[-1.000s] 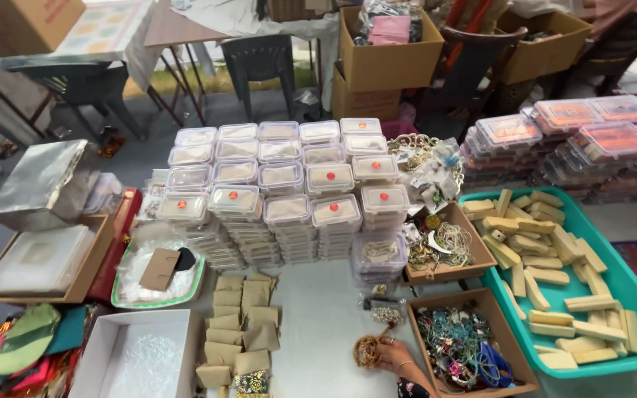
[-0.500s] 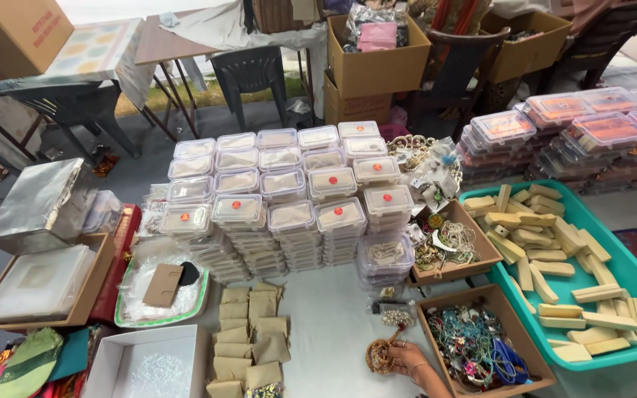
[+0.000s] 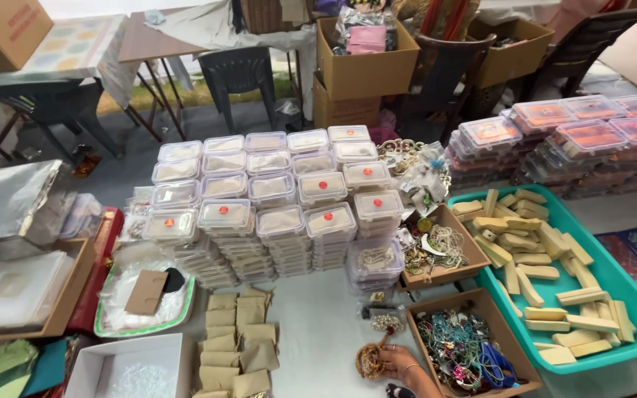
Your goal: Sorting various jewelry items such as necklaces and bracelets and packing them into plastic bags and storage containers.
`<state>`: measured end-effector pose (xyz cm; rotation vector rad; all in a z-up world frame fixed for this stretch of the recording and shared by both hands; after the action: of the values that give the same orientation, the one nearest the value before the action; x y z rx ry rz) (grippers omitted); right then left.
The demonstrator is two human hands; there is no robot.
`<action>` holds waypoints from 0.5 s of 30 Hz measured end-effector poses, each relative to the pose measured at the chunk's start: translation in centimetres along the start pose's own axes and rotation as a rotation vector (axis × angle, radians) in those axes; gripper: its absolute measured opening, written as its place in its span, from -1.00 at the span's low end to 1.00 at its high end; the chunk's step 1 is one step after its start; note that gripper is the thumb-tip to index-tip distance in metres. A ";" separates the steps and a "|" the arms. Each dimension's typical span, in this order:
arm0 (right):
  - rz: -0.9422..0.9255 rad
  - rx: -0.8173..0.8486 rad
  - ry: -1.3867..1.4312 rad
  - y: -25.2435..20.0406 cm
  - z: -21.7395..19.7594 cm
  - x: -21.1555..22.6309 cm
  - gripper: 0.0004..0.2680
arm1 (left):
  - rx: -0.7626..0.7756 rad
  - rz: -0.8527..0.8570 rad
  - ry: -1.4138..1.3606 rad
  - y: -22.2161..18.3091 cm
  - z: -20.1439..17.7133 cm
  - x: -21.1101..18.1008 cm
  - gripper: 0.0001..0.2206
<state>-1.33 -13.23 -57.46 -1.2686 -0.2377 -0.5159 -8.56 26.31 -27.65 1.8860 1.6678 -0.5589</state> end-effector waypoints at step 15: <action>-0.019 -0.082 -0.019 6.5 -5.1 -1.7 -0.66 | -0.087 -0.926 0.476 4.5 -11.9 33.1 -0.22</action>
<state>-0.16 -16.32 -65.18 -1.3523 -0.2472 -0.5341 -0.01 58.75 -39.07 1.1355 2.8276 -0.3611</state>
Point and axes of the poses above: each hand's wrist, its own y-axis towards the middle knuckle, its own z-axis out of the palm, x = y × z, the point moved 10 cm from there along y, towards the middle knuckle, and after that the axes turned 6 degrees about y, right-handed, at the moved point
